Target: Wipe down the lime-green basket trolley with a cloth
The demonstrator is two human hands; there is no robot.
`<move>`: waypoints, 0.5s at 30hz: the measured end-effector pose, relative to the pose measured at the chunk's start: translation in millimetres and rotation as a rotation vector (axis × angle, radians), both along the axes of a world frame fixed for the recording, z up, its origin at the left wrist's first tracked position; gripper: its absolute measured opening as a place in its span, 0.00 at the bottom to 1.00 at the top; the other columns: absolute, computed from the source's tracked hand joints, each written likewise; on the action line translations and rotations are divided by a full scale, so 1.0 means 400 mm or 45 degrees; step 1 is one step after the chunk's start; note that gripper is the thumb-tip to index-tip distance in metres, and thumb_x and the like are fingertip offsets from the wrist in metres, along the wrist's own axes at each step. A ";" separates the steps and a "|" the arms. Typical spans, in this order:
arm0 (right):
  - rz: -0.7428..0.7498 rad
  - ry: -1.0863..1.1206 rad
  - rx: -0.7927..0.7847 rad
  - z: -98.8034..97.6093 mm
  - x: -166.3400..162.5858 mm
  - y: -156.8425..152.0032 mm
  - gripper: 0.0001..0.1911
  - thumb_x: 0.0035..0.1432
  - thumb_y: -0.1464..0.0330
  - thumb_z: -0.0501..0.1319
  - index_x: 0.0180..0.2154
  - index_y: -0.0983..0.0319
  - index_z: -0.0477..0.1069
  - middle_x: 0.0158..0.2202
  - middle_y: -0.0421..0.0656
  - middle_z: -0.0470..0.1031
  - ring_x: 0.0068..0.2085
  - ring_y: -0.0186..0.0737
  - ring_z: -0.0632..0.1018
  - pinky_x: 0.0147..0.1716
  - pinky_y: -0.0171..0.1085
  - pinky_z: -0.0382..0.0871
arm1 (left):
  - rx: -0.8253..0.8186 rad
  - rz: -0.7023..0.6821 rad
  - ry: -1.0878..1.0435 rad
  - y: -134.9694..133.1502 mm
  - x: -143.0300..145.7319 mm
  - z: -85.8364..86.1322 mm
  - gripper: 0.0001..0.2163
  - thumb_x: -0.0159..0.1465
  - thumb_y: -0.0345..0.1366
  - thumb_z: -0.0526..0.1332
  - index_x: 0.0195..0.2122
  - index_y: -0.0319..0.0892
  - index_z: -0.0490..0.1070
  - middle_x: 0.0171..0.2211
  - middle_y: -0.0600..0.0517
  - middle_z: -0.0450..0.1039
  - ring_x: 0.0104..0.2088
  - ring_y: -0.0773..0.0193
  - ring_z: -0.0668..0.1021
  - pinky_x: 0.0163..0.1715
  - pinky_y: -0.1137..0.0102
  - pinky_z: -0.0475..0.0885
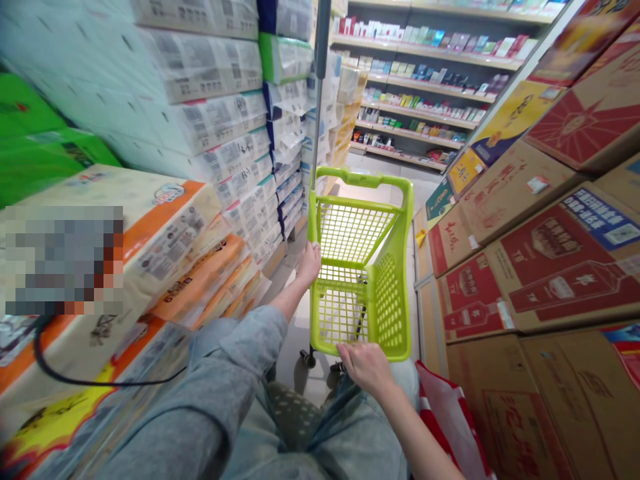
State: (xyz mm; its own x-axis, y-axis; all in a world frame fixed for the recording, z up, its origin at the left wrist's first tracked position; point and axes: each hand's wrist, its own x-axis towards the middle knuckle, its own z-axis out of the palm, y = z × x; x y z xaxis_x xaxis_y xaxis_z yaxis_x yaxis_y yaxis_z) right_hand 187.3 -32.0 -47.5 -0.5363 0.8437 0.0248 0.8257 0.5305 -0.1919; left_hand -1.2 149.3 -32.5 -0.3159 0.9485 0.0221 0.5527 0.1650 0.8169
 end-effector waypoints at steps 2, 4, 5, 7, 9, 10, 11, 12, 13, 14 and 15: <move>-0.004 -0.003 -0.008 0.001 0.003 0.003 0.31 0.68 0.59 0.39 0.24 0.61 0.73 0.23 0.42 0.77 0.25 0.32 0.75 0.25 0.32 0.51 | -0.064 0.066 -0.058 -0.018 0.008 -0.010 0.24 0.67 0.43 0.44 0.62 0.39 0.52 0.62 0.34 0.53 0.62 0.45 0.59 0.56 0.49 0.57; -0.002 -0.008 -0.024 0.001 0.008 0.006 0.31 0.68 0.59 0.39 0.24 0.61 0.72 0.23 0.42 0.77 0.25 0.32 0.75 0.25 0.33 0.51 | -0.083 0.077 -0.152 -0.053 0.017 -0.026 0.25 0.67 0.45 0.45 0.63 0.44 0.51 0.63 0.36 0.52 0.63 0.44 0.58 0.56 0.49 0.58; 0.001 -0.012 -0.033 0.000 0.010 0.008 0.30 0.68 0.60 0.39 0.24 0.61 0.72 0.23 0.42 0.77 0.26 0.32 0.75 0.26 0.33 0.52 | -0.048 0.050 -0.194 -0.074 0.023 -0.035 0.25 0.67 0.45 0.45 0.64 0.43 0.50 0.62 0.36 0.54 0.63 0.46 0.58 0.56 0.51 0.59; 0.007 -0.019 -0.043 -0.001 0.013 0.010 0.30 0.68 0.60 0.39 0.25 0.61 0.73 0.24 0.42 0.77 0.26 0.33 0.75 0.26 0.33 0.52 | 0.039 0.001 -0.244 -0.120 0.034 -0.052 0.25 0.67 0.43 0.44 0.64 0.41 0.49 0.59 0.36 0.58 0.61 0.51 0.62 0.56 0.57 0.61; 0.011 -0.021 -0.041 -0.003 0.015 0.011 0.30 0.68 0.60 0.39 0.25 0.61 0.73 0.25 0.42 0.77 0.26 0.33 0.75 0.26 0.33 0.53 | 0.080 -0.004 -0.250 -0.167 0.046 -0.067 0.26 0.67 0.42 0.45 0.64 0.38 0.48 0.58 0.35 0.60 0.60 0.53 0.64 0.57 0.59 0.61; 0.013 -0.020 -0.037 -0.004 0.015 0.011 0.30 0.68 0.60 0.39 0.25 0.61 0.73 0.25 0.42 0.77 0.27 0.33 0.75 0.26 0.32 0.53 | 0.089 0.005 -0.251 -0.189 0.054 -0.074 0.26 0.67 0.42 0.45 0.65 0.38 0.47 0.58 0.35 0.59 0.60 0.53 0.64 0.57 0.59 0.61; 0.015 -0.018 -0.034 -0.005 0.016 0.011 0.30 0.68 0.60 0.39 0.25 0.61 0.72 0.25 0.42 0.77 0.27 0.33 0.75 0.27 0.32 0.53 | 0.101 0.008 -0.251 -0.209 0.061 -0.080 0.27 0.67 0.40 0.45 0.65 0.36 0.45 0.59 0.34 0.56 0.60 0.52 0.63 0.57 0.59 0.61; 0.017 -0.017 -0.030 -0.006 0.016 0.010 0.29 0.68 0.60 0.39 0.25 0.61 0.72 0.24 0.42 0.77 0.27 0.33 0.75 0.27 0.32 0.53 | 0.116 0.009 -0.251 -0.226 0.068 -0.086 0.27 0.67 0.39 0.45 0.65 0.35 0.43 0.61 0.32 0.53 0.61 0.52 0.62 0.57 0.59 0.60; 0.019 -0.016 -0.029 -0.007 0.016 0.010 0.29 0.68 0.61 0.39 0.25 0.61 0.72 0.24 0.42 0.77 0.26 0.33 0.75 0.27 0.32 0.53 | 0.126 0.013 -0.249 -0.238 0.074 -0.091 0.27 0.67 0.38 0.45 0.65 0.33 0.41 0.61 0.32 0.51 0.62 0.51 0.61 0.58 0.59 0.60; 0.021 -0.015 -0.026 -0.007 0.016 0.009 0.29 0.68 0.61 0.40 0.24 0.61 0.72 0.24 0.42 0.77 0.26 0.33 0.75 0.27 0.33 0.53 | 0.134 0.014 -0.245 -0.244 0.079 -0.095 0.28 0.67 0.37 0.45 0.65 0.32 0.40 0.62 0.31 0.50 0.62 0.51 0.60 0.58 0.58 0.60; 0.023 -0.015 -0.024 -0.007 0.016 0.010 0.29 0.68 0.61 0.40 0.24 0.61 0.71 0.24 0.42 0.76 0.26 0.33 0.75 0.27 0.33 0.53 | 0.136 0.015 -0.233 -0.244 0.082 -0.097 0.28 0.66 0.36 0.45 0.65 0.31 0.40 0.62 0.30 0.49 0.62 0.50 0.60 0.58 0.58 0.60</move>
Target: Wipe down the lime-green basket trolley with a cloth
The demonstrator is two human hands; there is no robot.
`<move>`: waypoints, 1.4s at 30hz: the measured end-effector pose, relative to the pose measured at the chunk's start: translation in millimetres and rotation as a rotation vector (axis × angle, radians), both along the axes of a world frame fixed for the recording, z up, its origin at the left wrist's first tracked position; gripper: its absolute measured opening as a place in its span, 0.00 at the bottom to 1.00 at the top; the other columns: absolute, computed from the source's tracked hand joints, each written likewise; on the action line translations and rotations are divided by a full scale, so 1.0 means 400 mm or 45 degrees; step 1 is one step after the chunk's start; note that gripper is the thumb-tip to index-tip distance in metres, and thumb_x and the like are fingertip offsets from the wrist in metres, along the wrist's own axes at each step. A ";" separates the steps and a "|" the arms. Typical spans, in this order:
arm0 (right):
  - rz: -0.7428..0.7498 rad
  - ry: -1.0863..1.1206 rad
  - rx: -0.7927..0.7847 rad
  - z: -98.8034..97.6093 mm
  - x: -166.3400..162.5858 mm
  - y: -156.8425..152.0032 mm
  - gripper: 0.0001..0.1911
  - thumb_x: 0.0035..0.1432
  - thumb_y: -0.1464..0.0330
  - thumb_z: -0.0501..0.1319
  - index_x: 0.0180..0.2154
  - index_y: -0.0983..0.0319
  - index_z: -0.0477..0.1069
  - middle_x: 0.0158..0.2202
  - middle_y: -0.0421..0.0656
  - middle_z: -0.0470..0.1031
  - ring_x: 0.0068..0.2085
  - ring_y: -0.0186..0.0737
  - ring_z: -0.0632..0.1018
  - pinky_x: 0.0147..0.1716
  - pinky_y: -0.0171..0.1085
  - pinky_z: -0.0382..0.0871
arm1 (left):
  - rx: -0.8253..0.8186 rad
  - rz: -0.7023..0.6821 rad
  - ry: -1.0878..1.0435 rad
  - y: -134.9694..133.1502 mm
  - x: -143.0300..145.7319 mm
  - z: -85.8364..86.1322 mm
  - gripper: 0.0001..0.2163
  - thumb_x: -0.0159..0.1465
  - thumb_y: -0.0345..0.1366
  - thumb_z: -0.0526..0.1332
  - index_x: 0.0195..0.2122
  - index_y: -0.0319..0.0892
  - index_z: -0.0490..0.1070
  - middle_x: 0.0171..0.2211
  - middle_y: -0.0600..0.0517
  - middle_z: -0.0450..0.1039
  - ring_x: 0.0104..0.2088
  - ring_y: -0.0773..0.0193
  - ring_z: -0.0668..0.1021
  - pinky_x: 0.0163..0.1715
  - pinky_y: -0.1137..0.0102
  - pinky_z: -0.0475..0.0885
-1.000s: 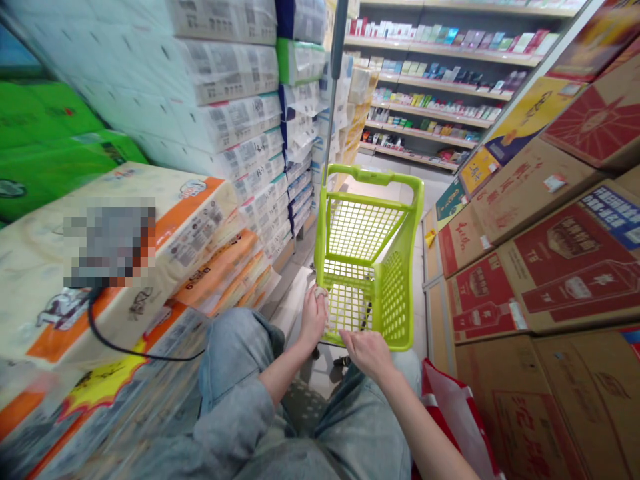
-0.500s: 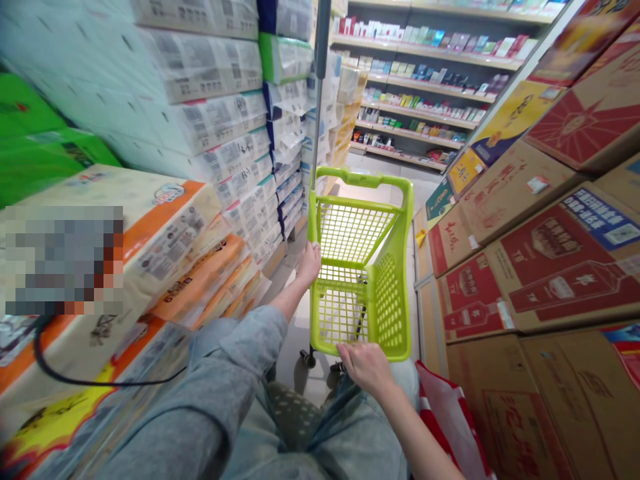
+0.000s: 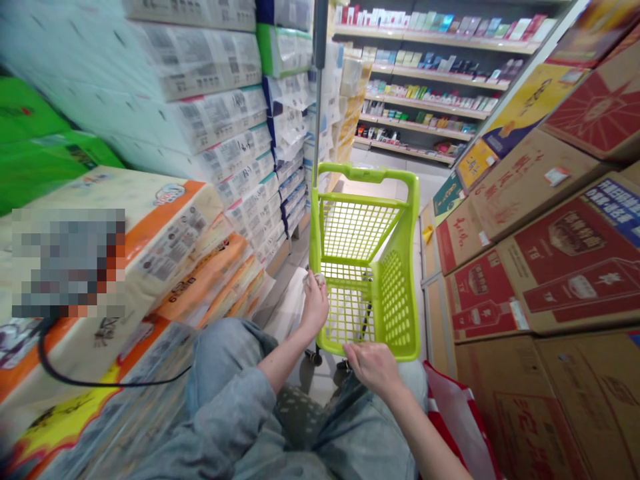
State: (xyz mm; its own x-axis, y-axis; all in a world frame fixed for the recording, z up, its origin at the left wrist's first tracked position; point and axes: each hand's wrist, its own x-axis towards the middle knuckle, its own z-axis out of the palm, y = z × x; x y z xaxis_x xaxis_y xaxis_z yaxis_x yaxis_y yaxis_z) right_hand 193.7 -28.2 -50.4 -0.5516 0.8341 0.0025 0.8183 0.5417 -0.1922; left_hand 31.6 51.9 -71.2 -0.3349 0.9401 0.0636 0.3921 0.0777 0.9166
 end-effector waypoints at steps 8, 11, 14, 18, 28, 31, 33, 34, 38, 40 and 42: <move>0.010 -0.006 0.000 0.006 0.005 0.007 0.28 0.68 0.61 0.41 0.24 0.61 0.72 0.23 0.41 0.76 0.26 0.32 0.74 0.27 0.34 0.51 | -0.135 0.007 0.212 0.204 -0.044 0.069 0.24 0.65 0.34 0.48 0.60 0.25 0.50 0.55 0.28 0.62 0.57 0.49 0.67 0.54 0.60 0.63; 0.023 -0.021 0.007 0.004 0.012 0.014 0.28 0.68 0.62 0.41 0.25 0.61 0.72 0.23 0.41 0.75 0.26 0.31 0.74 0.27 0.34 0.51 | -0.175 0.047 0.230 0.259 -0.054 0.087 0.21 0.65 0.34 0.48 0.58 0.29 0.54 0.52 0.30 0.66 0.54 0.51 0.70 0.53 0.61 0.64; 0.037 -0.032 0.006 0.004 0.028 0.029 0.28 0.68 0.62 0.40 0.24 0.61 0.71 0.23 0.40 0.75 0.26 0.31 0.74 0.27 0.33 0.51 | -0.182 0.051 0.251 0.255 -0.043 0.076 0.19 0.65 0.33 0.46 0.55 0.30 0.57 0.50 0.30 0.67 0.53 0.50 0.71 0.52 0.59 0.64; 0.056 -0.060 0.008 0.006 0.063 0.061 0.29 0.68 0.61 0.41 0.24 0.61 0.73 0.23 0.42 0.76 0.26 0.31 0.75 0.27 0.34 0.51 | -0.113 0.028 0.266 0.209 -0.010 0.043 0.19 0.63 0.27 0.46 0.56 0.33 0.55 0.53 0.32 0.64 0.56 0.52 0.68 0.54 0.59 0.63; 0.017 -0.120 0.054 -0.009 0.111 0.101 0.28 0.67 0.62 0.42 0.23 0.61 0.73 0.24 0.41 0.78 0.26 0.32 0.75 0.25 0.33 0.50 | 0.083 -0.088 0.110 0.075 0.040 0.009 0.23 0.65 0.33 0.48 0.60 0.32 0.47 0.62 0.31 0.48 0.65 0.51 0.52 0.61 0.56 0.54; 0.034 -0.106 0.064 -0.010 0.108 0.103 0.30 0.67 0.61 0.41 0.22 0.61 0.73 0.25 0.42 0.78 0.26 0.32 0.75 0.25 0.33 0.51 | 0.159 -0.082 0.089 0.004 0.043 0.007 0.21 0.65 0.34 0.48 0.59 0.37 0.50 0.59 0.36 0.53 0.63 0.53 0.56 0.61 0.56 0.55; 0.040 -0.095 0.068 -0.011 0.106 0.102 0.30 0.67 0.61 0.41 0.23 0.61 0.74 0.25 0.42 0.78 0.26 0.32 0.75 0.26 0.33 0.51 | 0.187 -0.073 0.084 -0.034 0.036 0.010 0.17 0.65 0.34 0.48 0.55 0.39 0.56 0.55 0.39 0.58 0.59 0.55 0.62 0.59 0.57 0.59; 0.038 -0.091 0.070 -0.011 0.104 0.101 0.30 0.68 0.61 0.40 0.23 0.61 0.74 0.25 0.42 0.78 0.27 0.32 0.75 0.26 0.33 0.51 | 0.197 -0.078 0.082 -0.048 0.029 0.012 0.15 0.65 0.33 0.48 0.53 0.39 0.59 0.52 0.41 0.60 0.57 0.56 0.65 0.58 0.57 0.60; 0.022 -0.078 0.076 -0.013 0.095 0.093 0.31 0.68 0.60 0.40 0.23 0.61 0.75 0.25 0.42 0.78 0.27 0.33 0.75 0.26 0.33 0.52 | 0.199 -0.112 0.051 -0.066 -0.024 0.018 0.10 0.63 0.30 0.50 0.45 0.42 0.63 0.46 0.45 0.65 0.51 0.58 0.70 0.54 0.59 0.64; 0.030 -0.072 0.070 -0.012 0.087 0.086 0.31 0.68 0.60 0.41 0.23 0.60 0.74 0.24 0.42 0.77 0.27 0.32 0.75 0.26 0.33 0.51 | 0.184 -0.083 0.012 -0.051 -0.060 0.028 0.14 0.62 0.30 0.52 0.49 0.43 0.61 0.48 0.46 0.66 0.51 0.59 0.70 0.53 0.61 0.66; 0.037 -0.068 0.070 -0.010 0.077 0.079 0.30 0.68 0.60 0.41 0.23 0.60 0.74 0.24 0.41 0.77 0.27 0.32 0.75 0.26 0.34 0.51 | 0.208 -0.020 -0.003 -0.017 -0.095 0.049 0.18 0.60 0.30 0.55 0.52 0.43 0.59 0.50 0.46 0.66 0.51 0.60 0.71 0.52 0.64 0.66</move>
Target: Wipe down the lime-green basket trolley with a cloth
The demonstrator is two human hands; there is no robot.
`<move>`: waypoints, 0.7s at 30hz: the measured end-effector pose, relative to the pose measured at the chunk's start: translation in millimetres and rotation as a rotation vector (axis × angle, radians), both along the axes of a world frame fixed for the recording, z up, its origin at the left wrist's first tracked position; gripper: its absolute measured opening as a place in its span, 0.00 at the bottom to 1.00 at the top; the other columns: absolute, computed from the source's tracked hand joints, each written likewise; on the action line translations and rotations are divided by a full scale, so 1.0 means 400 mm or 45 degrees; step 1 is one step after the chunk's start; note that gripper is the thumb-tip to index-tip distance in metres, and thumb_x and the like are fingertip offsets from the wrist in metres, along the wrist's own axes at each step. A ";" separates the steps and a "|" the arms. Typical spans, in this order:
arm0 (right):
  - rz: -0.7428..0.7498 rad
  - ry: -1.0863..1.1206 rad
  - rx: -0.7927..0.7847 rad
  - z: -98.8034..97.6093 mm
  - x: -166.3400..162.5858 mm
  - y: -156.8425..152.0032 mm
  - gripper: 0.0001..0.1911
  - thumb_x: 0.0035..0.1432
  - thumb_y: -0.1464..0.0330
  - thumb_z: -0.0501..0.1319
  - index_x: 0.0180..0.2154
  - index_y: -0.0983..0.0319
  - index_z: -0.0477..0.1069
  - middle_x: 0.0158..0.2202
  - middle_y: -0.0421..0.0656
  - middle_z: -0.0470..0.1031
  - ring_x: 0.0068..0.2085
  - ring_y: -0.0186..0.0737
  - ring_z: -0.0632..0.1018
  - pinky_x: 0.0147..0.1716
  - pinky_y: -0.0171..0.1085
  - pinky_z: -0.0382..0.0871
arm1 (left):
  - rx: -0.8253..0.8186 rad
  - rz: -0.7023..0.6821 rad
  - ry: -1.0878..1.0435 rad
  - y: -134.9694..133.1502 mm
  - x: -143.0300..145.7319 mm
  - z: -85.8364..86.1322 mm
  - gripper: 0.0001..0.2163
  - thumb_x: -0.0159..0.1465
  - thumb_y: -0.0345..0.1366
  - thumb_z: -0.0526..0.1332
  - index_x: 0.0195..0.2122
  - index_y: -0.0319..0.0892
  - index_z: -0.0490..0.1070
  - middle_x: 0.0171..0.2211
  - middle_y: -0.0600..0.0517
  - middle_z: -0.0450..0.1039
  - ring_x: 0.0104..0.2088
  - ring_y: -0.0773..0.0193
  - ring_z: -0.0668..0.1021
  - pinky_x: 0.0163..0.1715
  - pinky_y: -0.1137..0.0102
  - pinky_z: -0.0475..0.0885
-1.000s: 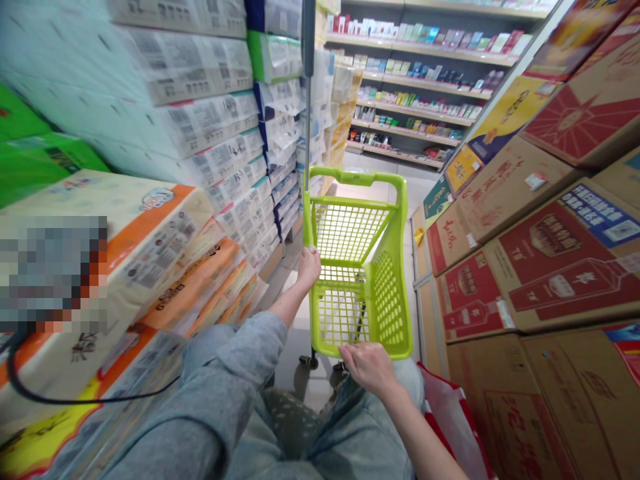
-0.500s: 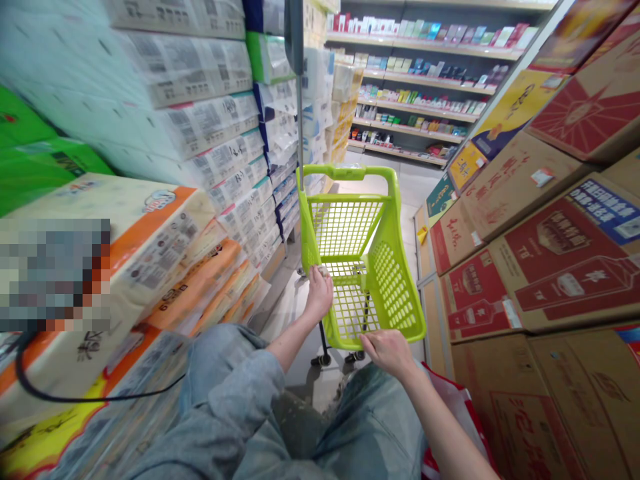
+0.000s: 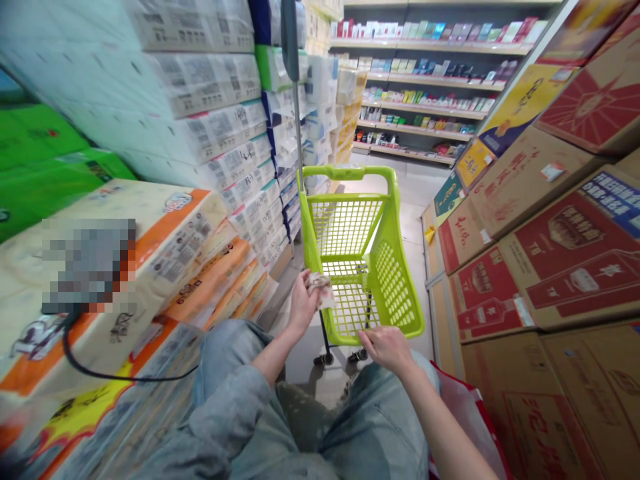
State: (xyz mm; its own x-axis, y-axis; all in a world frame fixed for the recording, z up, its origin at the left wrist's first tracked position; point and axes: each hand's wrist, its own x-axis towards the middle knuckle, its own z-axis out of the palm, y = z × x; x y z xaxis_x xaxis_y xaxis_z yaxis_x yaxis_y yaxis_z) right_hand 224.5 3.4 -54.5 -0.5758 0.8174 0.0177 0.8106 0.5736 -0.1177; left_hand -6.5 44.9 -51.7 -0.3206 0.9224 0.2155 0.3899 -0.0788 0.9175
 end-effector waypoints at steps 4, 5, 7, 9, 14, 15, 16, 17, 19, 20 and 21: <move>-0.005 -0.002 0.020 0.002 -0.019 -0.013 0.30 0.68 0.59 0.41 0.24 0.60 0.74 0.23 0.41 0.76 0.27 0.32 0.75 0.27 0.35 0.50 | 0.165 -0.024 0.195 0.096 -0.046 0.062 0.11 0.59 0.28 0.57 0.43 0.42 0.64 0.46 0.48 0.67 0.51 0.62 0.69 0.54 0.66 0.63; -0.003 -0.001 0.024 0.003 -0.023 -0.015 0.29 0.68 0.60 0.41 0.24 0.60 0.74 0.23 0.41 0.76 0.27 0.32 0.75 0.27 0.35 0.50 | 0.137 -0.040 0.257 0.118 -0.049 0.074 0.09 0.58 0.28 0.57 0.41 0.42 0.65 0.46 0.47 0.67 0.51 0.61 0.69 0.53 0.66 0.64; 0.002 0.004 0.029 0.004 -0.028 -0.018 0.29 0.68 0.60 0.41 0.24 0.60 0.74 0.23 0.41 0.76 0.27 0.32 0.75 0.27 0.34 0.50 | -0.018 -0.073 0.384 0.150 -0.043 0.087 0.08 0.58 0.29 0.59 0.39 0.41 0.65 0.44 0.46 0.65 0.47 0.60 0.71 0.49 0.66 0.66; 0.005 0.009 0.033 0.007 -0.030 -0.019 0.29 0.68 0.60 0.41 0.25 0.60 0.74 0.23 0.41 0.76 0.27 0.32 0.75 0.27 0.34 0.50 | -0.146 -0.074 0.519 0.161 -0.026 0.086 0.10 0.59 0.31 0.60 0.42 0.41 0.64 0.44 0.45 0.64 0.45 0.59 0.72 0.46 0.67 0.67; -0.008 -0.014 0.057 0.008 -0.020 -0.012 0.30 0.67 0.59 0.42 0.24 0.61 0.75 0.23 0.42 0.77 0.26 0.31 0.74 0.26 0.34 0.49 | -0.296 -0.068 0.844 0.119 0.023 0.068 0.09 0.63 0.32 0.54 0.45 0.40 0.62 0.44 0.43 0.65 0.44 0.56 0.73 0.43 0.65 0.67; -0.020 -0.024 0.066 0.007 -0.017 -0.010 0.30 0.67 0.59 0.42 0.23 0.61 0.74 0.23 0.42 0.77 0.26 0.31 0.74 0.26 0.34 0.48 | -0.308 -0.078 0.890 0.104 0.031 0.065 0.09 0.64 0.32 0.54 0.45 0.40 0.62 0.43 0.43 0.65 0.44 0.55 0.73 0.43 0.65 0.67; -0.036 -0.033 0.077 0.004 -0.013 -0.008 0.30 0.67 0.59 0.42 0.23 0.61 0.74 0.23 0.42 0.77 0.25 0.31 0.74 0.26 0.34 0.48 | -0.315 -0.093 0.927 0.087 0.039 0.063 0.08 0.64 0.32 0.53 0.44 0.40 0.62 0.43 0.43 0.66 0.44 0.55 0.73 0.43 0.65 0.67; -0.055 -0.041 0.087 0.001 -0.010 -0.005 0.30 0.67 0.59 0.42 0.23 0.61 0.75 0.23 0.42 0.77 0.25 0.31 0.75 0.26 0.34 0.48 | -0.321 -0.108 0.954 0.068 0.047 0.061 0.08 0.64 0.32 0.53 0.44 0.40 0.62 0.42 0.43 0.66 0.43 0.56 0.73 0.43 0.65 0.67; -0.083 -0.057 0.101 -0.004 -0.003 -0.001 0.30 0.67 0.59 0.42 0.23 0.60 0.75 0.23 0.41 0.77 0.25 0.31 0.75 0.25 0.35 0.48 | -0.323 -0.137 0.977 0.027 0.064 0.055 0.07 0.64 0.32 0.53 0.43 0.40 0.62 0.42 0.44 0.67 0.42 0.57 0.73 0.43 0.66 0.67; -0.090 -0.066 0.104 -0.007 -0.001 0.001 0.30 0.67 0.59 0.42 0.23 0.60 0.75 0.23 0.41 0.77 0.25 0.31 0.75 0.25 0.34 0.48 | -0.324 -0.150 0.978 0.005 0.074 0.051 0.07 0.64 0.32 0.52 0.43 0.40 0.62 0.42 0.45 0.67 0.42 0.58 0.72 0.42 0.66 0.67; -0.093 -0.075 0.104 -0.009 0.001 0.003 0.30 0.67 0.59 0.42 0.23 0.60 0.75 0.23 0.42 0.77 0.25 0.32 0.75 0.25 0.34 0.48 | -0.315 -0.167 0.973 -0.017 0.083 0.046 0.07 0.64 0.32 0.53 0.43 0.40 0.62 0.42 0.45 0.66 0.42 0.57 0.72 0.42 0.66 0.67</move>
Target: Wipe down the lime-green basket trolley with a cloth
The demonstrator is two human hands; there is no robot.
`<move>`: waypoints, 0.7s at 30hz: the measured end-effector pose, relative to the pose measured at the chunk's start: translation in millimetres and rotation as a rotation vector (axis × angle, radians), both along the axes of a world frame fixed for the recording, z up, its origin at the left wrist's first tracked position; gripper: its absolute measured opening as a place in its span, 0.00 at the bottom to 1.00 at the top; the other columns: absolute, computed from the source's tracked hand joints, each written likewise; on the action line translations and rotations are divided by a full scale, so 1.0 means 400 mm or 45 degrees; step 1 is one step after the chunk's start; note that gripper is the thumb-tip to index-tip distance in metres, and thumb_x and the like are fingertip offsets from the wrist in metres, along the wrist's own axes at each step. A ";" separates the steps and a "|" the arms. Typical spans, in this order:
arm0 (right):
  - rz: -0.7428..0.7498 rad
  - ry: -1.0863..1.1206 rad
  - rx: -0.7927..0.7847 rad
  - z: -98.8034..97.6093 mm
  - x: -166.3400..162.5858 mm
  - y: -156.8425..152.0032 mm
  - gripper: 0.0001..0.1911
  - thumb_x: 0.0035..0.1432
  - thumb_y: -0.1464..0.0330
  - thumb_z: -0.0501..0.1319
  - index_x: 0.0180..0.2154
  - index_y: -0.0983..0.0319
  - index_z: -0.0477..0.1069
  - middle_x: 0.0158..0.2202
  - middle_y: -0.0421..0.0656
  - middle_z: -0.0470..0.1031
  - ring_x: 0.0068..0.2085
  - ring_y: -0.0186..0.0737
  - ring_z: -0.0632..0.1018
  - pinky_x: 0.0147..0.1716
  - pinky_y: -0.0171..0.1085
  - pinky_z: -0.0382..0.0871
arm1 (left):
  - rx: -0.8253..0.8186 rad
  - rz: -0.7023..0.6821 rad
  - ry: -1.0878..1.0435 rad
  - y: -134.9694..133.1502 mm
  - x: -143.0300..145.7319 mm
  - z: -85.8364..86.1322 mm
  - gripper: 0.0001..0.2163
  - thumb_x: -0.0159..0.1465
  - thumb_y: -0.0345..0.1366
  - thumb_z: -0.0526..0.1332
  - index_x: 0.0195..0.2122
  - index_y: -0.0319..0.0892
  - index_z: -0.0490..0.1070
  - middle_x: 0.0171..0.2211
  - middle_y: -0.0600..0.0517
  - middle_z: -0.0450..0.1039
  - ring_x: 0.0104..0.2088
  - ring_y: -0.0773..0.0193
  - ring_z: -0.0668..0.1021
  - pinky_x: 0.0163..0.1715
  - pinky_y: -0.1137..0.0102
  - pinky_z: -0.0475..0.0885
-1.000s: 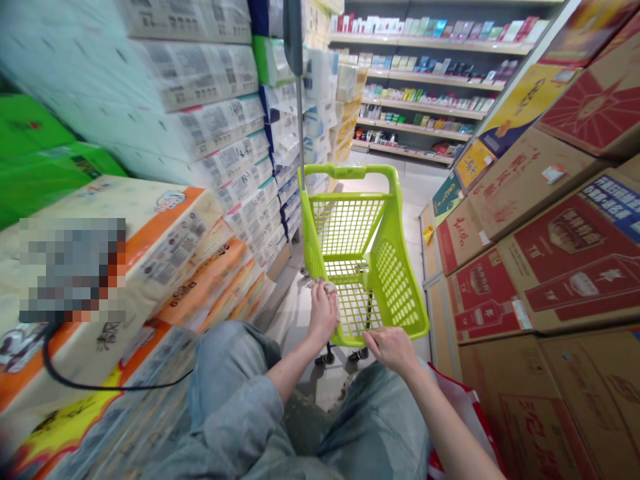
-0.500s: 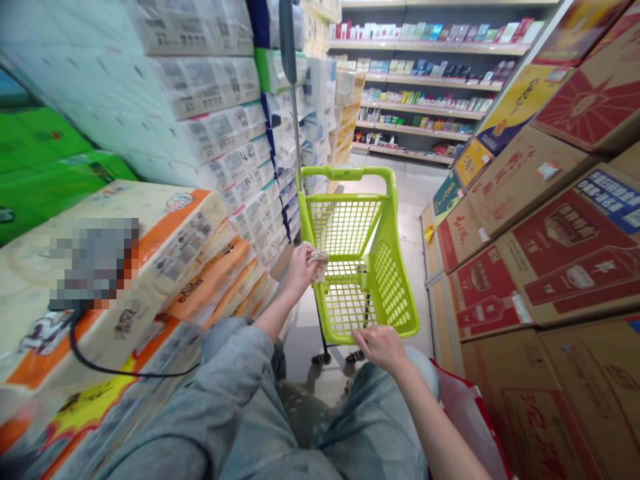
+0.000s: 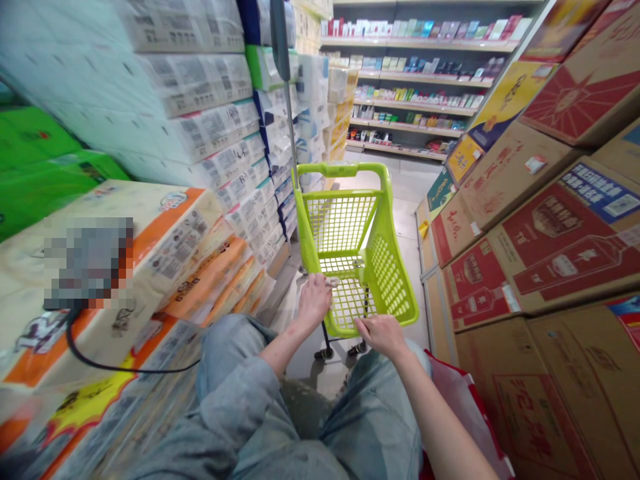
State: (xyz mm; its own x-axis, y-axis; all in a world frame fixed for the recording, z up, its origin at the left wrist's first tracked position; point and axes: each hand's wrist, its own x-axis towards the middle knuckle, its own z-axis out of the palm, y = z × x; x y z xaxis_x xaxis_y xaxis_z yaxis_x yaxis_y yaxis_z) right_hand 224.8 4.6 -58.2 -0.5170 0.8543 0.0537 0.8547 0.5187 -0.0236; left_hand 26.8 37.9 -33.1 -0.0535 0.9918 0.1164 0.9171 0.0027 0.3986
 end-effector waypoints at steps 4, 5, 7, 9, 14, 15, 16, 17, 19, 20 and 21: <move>-0.007 -0.026 -0.007 -0.004 0.001 0.001 0.32 0.68 0.58 0.41 0.23 0.61 0.75 0.24 0.43 0.78 0.26 0.33 0.76 0.25 0.34 0.48 | -0.014 -0.040 -0.109 -0.094 0.034 -0.032 0.08 0.62 0.31 0.56 0.43 0.41 0.61 0.42 0.45 0.65 0.44 0.56 0.72 0.44 0.63 0.68; -0.017 -0.027 -0.007 -0.005 0.000 0.001 0.32 0.68 0.58 0.40 0.22 0.61 0.75 0.24 0.43 0.78 0.26 0.33 0.76 0.24 0.35 0.49 | -0.007 -0.053 -0.153 -0.118 0.040 -0.043 0.09 0.61 0.30 0.56 0.43 0.41 0.61 0.42 0.45 0.65 0.44 0.56 0.71 0.45 0.62 0.68; -0.033 -0.024 -0.009 -0.007 0.001 0.000 0.33 0.68 0.58 0.40 0.22 0.61 0.75 0.24 0.44 0.78 0.26 0.34 0.77 0.25 0.35 0.49 | 0.021 -0.100 -0.259 -0.163 0.047 -0.068 0.11 0.60 0.30 0.58 0.44 0.42 0.60 0.43 0.46 0.63 0.46 0.56 0.70 0.46 0.61 0.67; -0.037 -0.017 -0.012 -0.010 0.004 0.000 0.33 0.68 0.58 0.39 0.23 0.62 0.76 0.25 0.45 0.78 0.27 0.34 0.77 0.25 0.34 0.50 | 0.027 -0.152 -0.353 -0.200 0.050 -0.090 0.11 0.60 0.30 0.58 0.43 0.43 0.59 0.42 0.48 0.63 0.46 0.57 0.70 0.46 0.61 0.68; -0.045 -0.005 -0.052 -0.010 0.017 0.006 0.34 0.68 0.57 0.39 0.25 0.61 0.77 0.26 0.46 0.79 0.28 0.35 0.78 0.25 0.33 0.53 | 0.025 -0.256 -0.567 -0.234 0.045 -0.112 0.11 0.60 0.29 0.56 0.43 0.43 0.57 0.41 0.48 0.62 0.44 0.58 0.70 0.45 0.62 0.68; -0.060 -0.010 -0.066 -0.007 0.017 0.006 0.34 0.68 0.57 0.38 0.26 0.61 0.77 0.27 0.46 0.79 0.29 0.36 0.78 0.26 0.33 0.54 | 0.021 -0.259 -0.602 -0.233 0.043 -0.111 0.11 0.60 0.29 0.56 0.43 0.43 0.57 0.42 0.48 0.62 0.44 0.58 0.70 0.45 0.63 0.68; -0.087 -0.019 -0.083 -0.003 0.014 0.006 0.34 0.68 0.57 0.38 0.26 0.61 0.77 0.27 0.47 0.79 0.29 0.37 0.78 0.26 0.33 0.55 | 0.017 -0.260 -0.639 -0.231 0.041 -0.111 0.11 0.59 0.28 0.56 0.42 0.43 0.57 0.41 0.48 0.62 0.44 0.58 0.70 0.45 0.63 0.68; -0.130 -0.031 -0.103 0.001 0.008 0.006 0.35 0.68 0.57 0.37 0.26 0.62 0.77 0.27 0.47 0.79 0.30 0.37 0.78 0.26 0.33 0.56 | 0.017 -0.262 -0.682 -0.229 0.040 -0.111 0.11 0.59 0.27 0.56 0.42 0.43 0.57 0.41 0.48 0.62 0.44 0.58 0.70 0.45 0.63 0.68; -0.230 -0.045 -0.144 0.011 -0.015 0.001 0.36 0.68 0.57 0.35 0.25 0.62 0.76 0.27 0.48 0.79 0.31 0.39 0.79 0.27 0.33 0.57 | 0.027 -0.275 -0.799 -0.226 0.037 -0.116 0.12 0.58 0.26 0.55 0.41 0.44 0.57 0.42 0.48 0.63 0.44 0.59 0.70 0.45 0.64 0.68; -0.270 -0.041 -0.170 0.016 -0.032 -0.003 0.37 0.68 0.57 0.34 0.24 0.62 0.75 0.26 0.49 0.79 0.31 0.39 0.79 0.28 0.33 0.58 | 0.029 -0.279 -0.872 -0.225 0.035 -0.123 0.12 0.58 0.26 0.55 0.41 0.44 0.57 0.42 0.49 0.64 0.44 0.60 0.70 0.45 0.65 0.68; -0.295 -0.031 -0.199 0.019 -0.050 -0.008 0.38 0.68 0.57 0.32 0.24 0.62 0.75 0.26 0.49 0.78 0.31 0.38 0.78 0.28 0.33 0.59 | 0.020 -0.274 -0.948 -0.226 0.032 -0.131 0.11 0.58 0.26 0.55 0.41 0.44 0.57 0.42 0.49 0.64 0.44 0.60 0.71 0.45 0.65 0.67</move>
State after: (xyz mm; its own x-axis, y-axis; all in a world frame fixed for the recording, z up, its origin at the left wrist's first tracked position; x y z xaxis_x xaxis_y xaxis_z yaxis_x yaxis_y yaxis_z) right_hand 204.8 1.3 -50.5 -0.3063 0.9469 -0.0978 0.9514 0.3010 -0.0655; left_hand 39.8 -52.5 -85.7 0.0703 0.9877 0.1397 0.3868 -0.1561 0.9088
